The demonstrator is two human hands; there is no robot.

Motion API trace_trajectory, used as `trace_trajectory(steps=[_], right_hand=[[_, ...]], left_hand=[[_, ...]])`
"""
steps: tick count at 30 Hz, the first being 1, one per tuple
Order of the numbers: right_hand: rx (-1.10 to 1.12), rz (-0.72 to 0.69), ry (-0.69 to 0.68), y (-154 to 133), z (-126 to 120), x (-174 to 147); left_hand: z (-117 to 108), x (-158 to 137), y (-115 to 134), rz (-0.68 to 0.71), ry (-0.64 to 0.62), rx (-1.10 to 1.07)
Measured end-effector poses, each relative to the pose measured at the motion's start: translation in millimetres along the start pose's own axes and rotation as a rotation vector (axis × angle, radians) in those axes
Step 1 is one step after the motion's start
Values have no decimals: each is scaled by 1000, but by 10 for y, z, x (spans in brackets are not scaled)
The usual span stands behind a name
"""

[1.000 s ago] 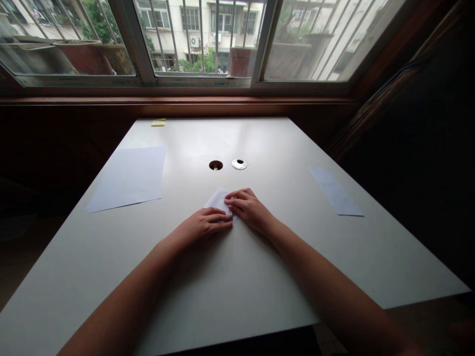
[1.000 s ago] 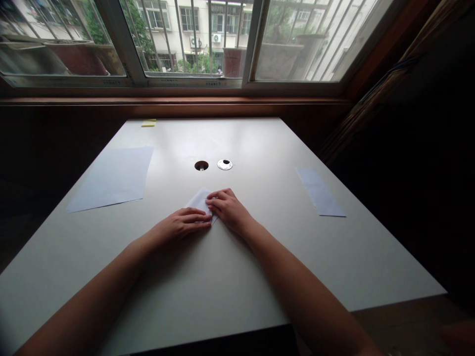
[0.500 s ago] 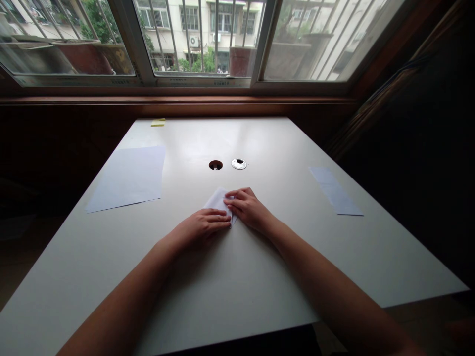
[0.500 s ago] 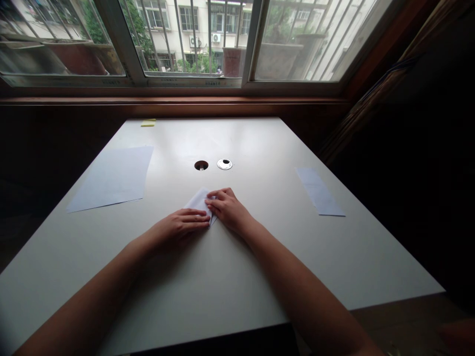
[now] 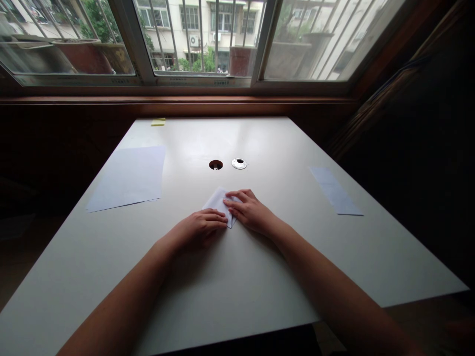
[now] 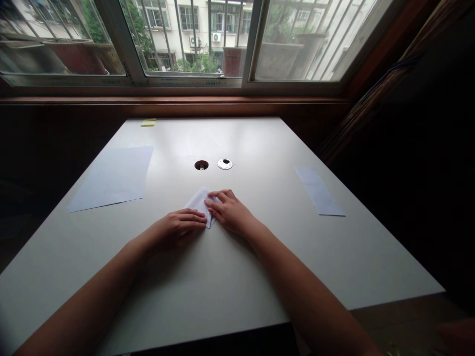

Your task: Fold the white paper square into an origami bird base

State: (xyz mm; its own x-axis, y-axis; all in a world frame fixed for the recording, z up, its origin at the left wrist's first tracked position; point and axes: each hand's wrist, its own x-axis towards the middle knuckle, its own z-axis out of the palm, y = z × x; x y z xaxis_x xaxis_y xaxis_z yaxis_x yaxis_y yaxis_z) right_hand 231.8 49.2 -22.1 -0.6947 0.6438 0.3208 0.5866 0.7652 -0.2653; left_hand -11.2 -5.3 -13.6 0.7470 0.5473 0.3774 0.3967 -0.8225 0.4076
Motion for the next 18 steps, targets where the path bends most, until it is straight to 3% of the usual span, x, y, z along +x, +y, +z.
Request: trace_trajectory(steps=[18], right_hand=[[3, 33, -6, -12, 37, -14]], left_hand=[[-29, 6, 23, -9, 12, -2]])
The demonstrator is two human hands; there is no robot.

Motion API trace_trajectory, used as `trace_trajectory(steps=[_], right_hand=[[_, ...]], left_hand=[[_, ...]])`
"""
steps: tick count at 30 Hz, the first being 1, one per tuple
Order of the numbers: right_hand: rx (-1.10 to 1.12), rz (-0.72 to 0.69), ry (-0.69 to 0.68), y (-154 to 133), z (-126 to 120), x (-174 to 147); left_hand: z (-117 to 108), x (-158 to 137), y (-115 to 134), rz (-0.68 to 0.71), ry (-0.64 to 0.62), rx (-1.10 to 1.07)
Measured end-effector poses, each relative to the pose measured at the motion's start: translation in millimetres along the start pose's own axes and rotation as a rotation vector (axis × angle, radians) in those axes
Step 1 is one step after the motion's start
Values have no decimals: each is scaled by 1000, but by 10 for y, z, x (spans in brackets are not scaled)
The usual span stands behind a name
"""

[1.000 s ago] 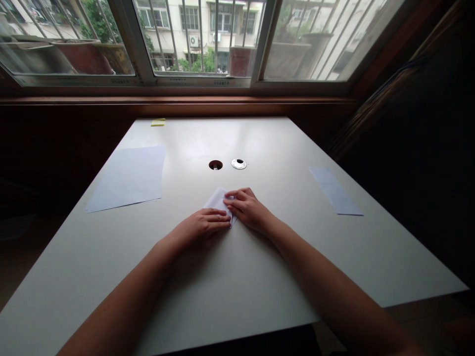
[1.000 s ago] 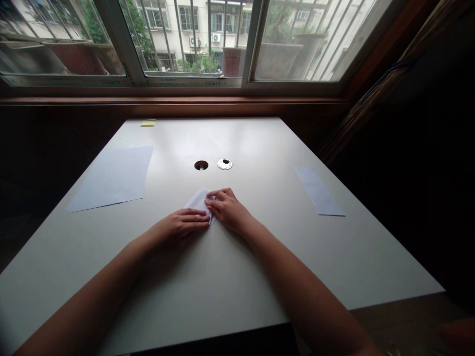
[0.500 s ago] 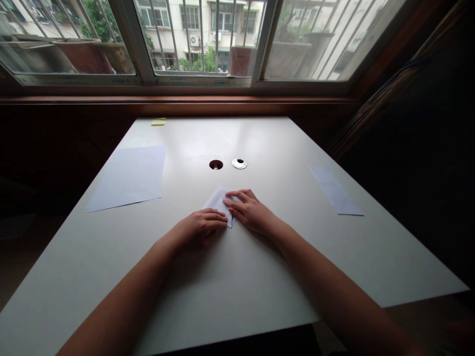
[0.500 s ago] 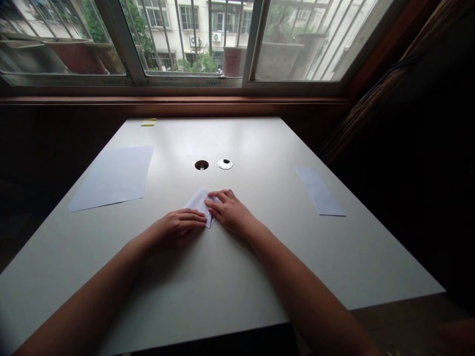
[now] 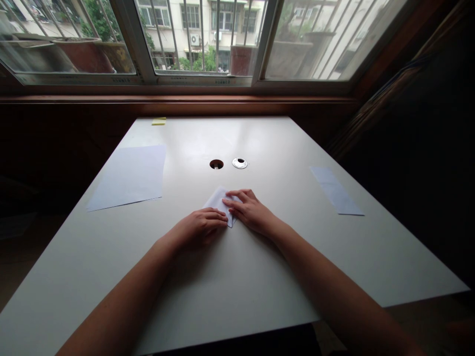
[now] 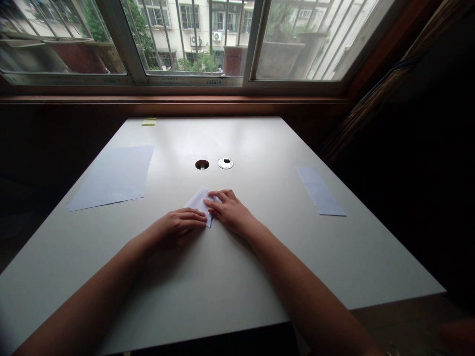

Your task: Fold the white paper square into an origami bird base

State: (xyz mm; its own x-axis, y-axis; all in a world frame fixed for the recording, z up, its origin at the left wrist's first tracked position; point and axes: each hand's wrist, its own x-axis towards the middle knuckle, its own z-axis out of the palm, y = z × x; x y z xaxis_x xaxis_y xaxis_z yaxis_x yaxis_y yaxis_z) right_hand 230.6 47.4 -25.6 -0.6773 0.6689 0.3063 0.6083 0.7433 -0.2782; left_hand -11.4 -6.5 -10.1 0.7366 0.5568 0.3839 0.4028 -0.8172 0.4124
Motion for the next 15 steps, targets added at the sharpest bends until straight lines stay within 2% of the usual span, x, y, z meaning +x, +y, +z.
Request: trace_trajectory(steps=[15], right_hand=[[-15, 11, 9, -12, 21, 10]], left_hand=[[6, -1, 2, -9, -21, 17]])
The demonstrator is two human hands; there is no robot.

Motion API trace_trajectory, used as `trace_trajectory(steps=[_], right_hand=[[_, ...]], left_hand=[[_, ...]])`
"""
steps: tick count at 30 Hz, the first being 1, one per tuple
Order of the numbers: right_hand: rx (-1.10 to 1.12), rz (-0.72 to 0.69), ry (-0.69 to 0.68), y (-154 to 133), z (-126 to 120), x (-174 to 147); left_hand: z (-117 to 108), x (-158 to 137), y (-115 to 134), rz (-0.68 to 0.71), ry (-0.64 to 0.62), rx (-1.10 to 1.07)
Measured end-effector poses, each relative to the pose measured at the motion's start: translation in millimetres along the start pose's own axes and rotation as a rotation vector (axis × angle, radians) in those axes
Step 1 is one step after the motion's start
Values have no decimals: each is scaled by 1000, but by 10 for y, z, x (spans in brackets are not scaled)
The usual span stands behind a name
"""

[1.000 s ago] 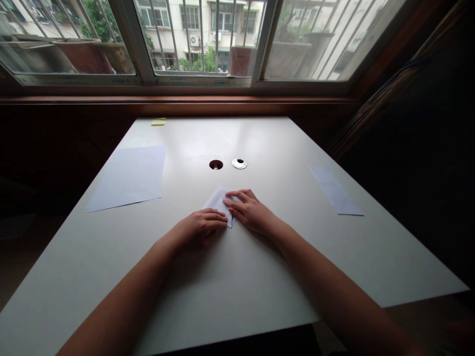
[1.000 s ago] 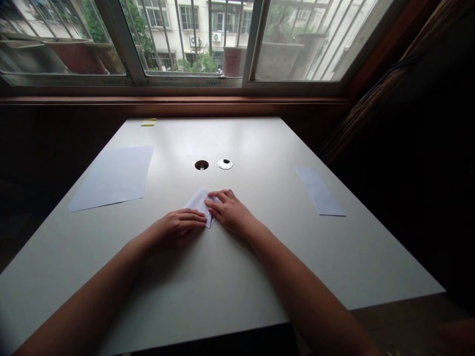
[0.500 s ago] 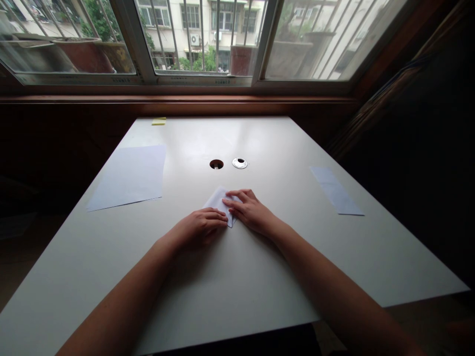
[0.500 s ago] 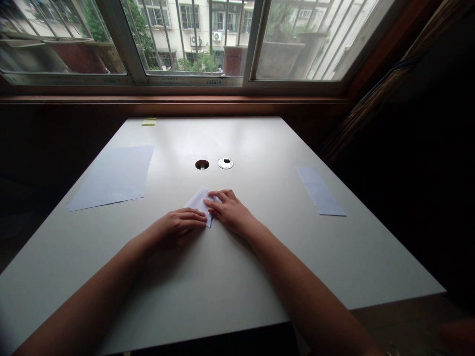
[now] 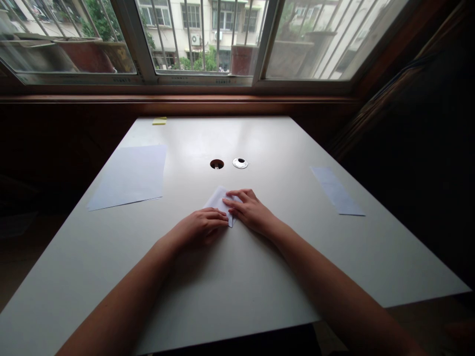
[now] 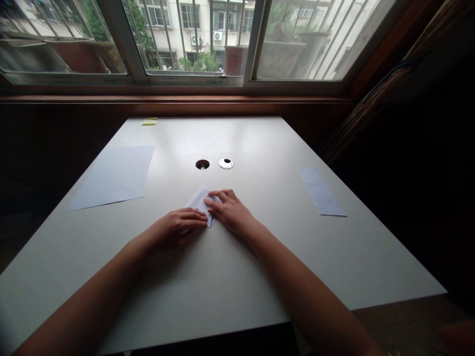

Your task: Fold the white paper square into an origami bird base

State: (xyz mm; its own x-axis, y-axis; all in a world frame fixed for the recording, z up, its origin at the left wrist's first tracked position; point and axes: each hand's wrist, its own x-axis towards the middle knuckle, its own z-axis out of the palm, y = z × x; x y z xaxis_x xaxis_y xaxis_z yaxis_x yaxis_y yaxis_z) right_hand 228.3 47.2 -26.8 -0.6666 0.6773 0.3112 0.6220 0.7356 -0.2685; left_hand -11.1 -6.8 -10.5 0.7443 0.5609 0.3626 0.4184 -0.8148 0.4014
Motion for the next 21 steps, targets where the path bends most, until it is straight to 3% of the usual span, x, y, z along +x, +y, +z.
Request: trace_trajectory(steps=[4, 9, 21], right_hand=[[12, 5, -5, -1, -5, 0], [16, 5, -7, -4, -15, 8], [13, 1, -14, 12, -6, 3]], left_hand=[[-8, 7, 22, -40, -34, 53], [12, 19, -6, 4, -97, 177], [78, 9, -98, 20, -64, 166]])
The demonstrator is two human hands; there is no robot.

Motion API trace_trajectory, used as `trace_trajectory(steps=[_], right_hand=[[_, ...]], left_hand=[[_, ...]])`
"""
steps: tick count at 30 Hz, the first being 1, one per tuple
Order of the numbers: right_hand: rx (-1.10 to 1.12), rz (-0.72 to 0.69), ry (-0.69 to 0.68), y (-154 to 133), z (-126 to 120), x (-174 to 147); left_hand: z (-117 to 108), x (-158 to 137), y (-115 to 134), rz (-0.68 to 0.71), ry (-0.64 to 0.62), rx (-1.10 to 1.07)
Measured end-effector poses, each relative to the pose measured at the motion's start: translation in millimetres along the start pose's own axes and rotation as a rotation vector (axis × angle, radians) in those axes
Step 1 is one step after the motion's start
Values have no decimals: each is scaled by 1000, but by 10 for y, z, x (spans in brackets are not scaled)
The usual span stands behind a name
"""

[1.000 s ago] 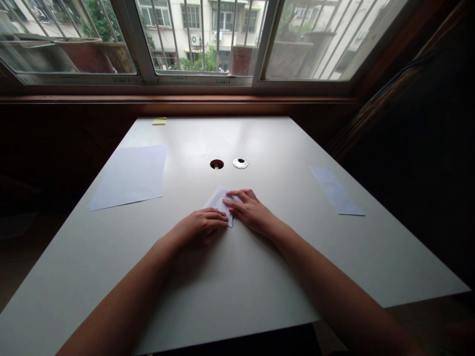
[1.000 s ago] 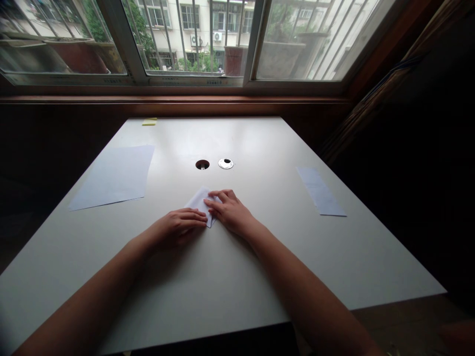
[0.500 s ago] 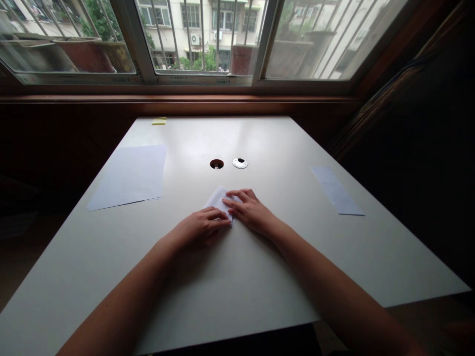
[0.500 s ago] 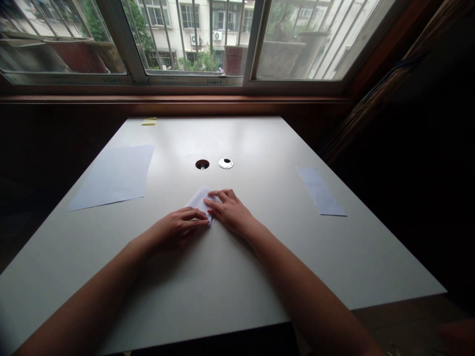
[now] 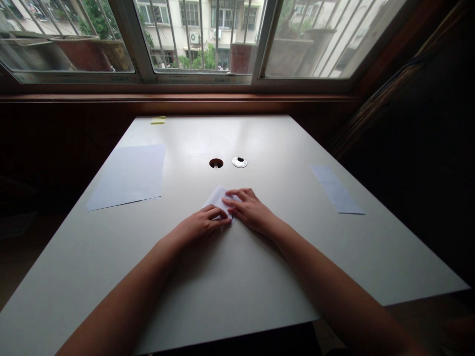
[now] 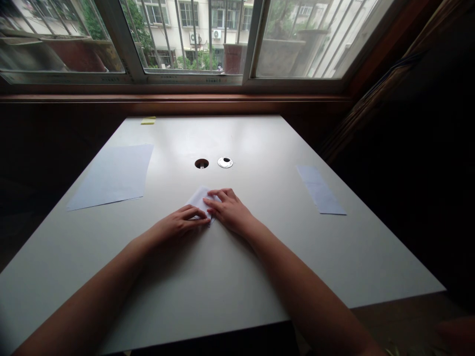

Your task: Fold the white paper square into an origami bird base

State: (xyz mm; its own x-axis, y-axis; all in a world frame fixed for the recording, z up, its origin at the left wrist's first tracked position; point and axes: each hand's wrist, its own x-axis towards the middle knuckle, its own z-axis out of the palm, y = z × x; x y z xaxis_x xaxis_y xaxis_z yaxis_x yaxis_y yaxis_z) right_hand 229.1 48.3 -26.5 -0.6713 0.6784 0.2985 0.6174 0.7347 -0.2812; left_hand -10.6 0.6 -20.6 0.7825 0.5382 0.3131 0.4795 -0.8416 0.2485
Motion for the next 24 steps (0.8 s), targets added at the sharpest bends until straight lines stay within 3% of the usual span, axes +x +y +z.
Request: trace_trajectory(steps=[16, 24], right_hand=[[-6, 7, -3, -13, -3, -1], [-3, 9, -8, -21, -6, 3]], left_hand=[[3, 1, 22, -63, -39, 34], [13, 4, -7, -45, 20, -7]])
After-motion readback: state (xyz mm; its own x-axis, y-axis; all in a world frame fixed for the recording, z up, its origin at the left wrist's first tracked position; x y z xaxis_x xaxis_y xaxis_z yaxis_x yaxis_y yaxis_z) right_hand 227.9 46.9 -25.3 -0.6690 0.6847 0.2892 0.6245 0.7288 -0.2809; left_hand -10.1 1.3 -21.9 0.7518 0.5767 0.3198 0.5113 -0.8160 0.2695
